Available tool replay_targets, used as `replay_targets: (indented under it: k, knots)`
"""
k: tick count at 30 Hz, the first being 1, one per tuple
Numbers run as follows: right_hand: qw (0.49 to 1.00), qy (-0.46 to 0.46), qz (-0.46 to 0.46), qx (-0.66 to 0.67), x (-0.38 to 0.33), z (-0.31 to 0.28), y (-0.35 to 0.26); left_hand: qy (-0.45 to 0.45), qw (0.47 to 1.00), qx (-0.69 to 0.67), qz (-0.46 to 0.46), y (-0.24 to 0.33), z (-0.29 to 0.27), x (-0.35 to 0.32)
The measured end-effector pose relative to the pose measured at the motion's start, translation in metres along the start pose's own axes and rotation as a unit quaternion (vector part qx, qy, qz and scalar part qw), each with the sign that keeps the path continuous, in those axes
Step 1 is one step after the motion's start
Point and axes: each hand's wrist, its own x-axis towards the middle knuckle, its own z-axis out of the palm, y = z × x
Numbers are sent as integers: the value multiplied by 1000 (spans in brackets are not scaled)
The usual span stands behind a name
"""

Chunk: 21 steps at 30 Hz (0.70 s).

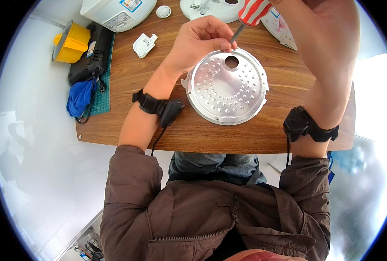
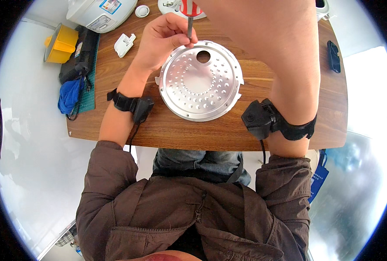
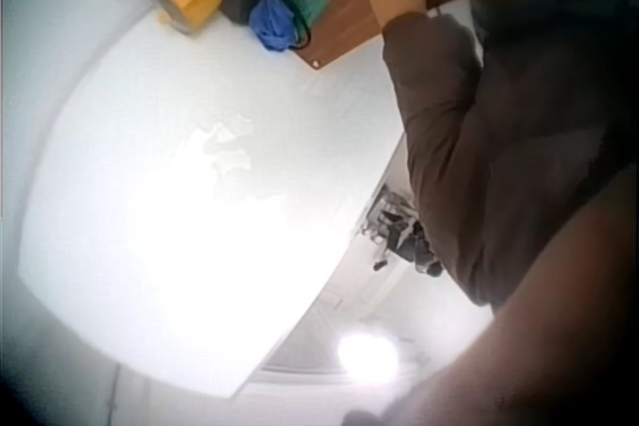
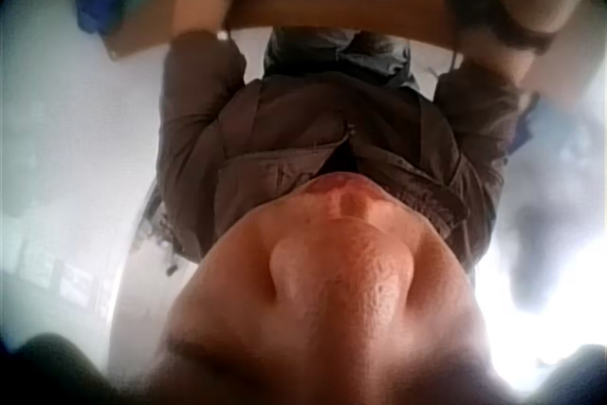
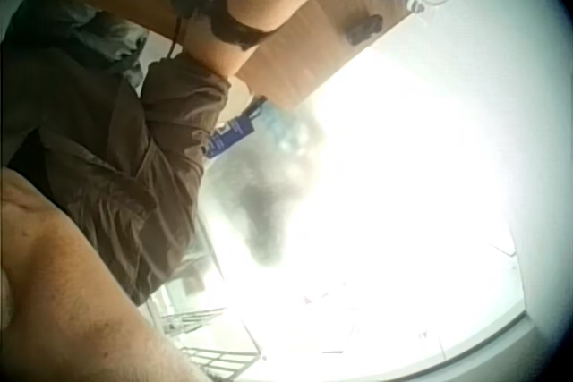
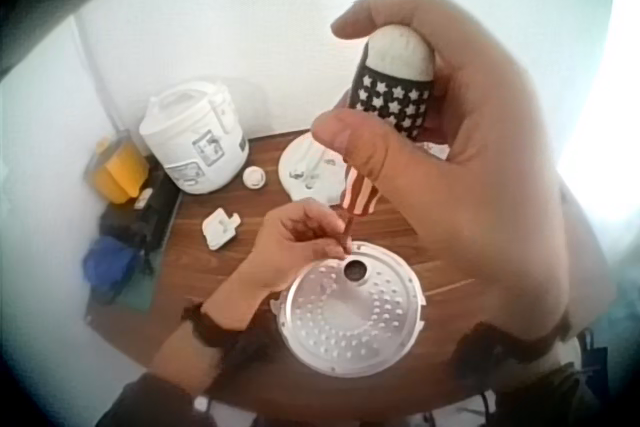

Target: The person assembles a rice cooker by attaching a perforated metal plate to a white plastic lid using a screwdriver. They insert and tighten multiple screws around the plate's perimeter, then place the assembled lid onto the cooker body.

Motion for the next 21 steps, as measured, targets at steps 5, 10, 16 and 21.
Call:
replay_targets:
  k: [5,10,16,21]
  knots:
    - [999,-17,24,-22,1,-8,-5,20,971,227,77,19,31,-1]
    - [964,-154,139,-166,18,-26,-37,-25,961,274,27,15,62,6]
    - [932,-203,116,-275,9,-43,-33,-69,962,262,-33,-6,87,17]
    - [937,-287,86,-180,10,-64,-1,-46,952,297,-54,-22,90,19]
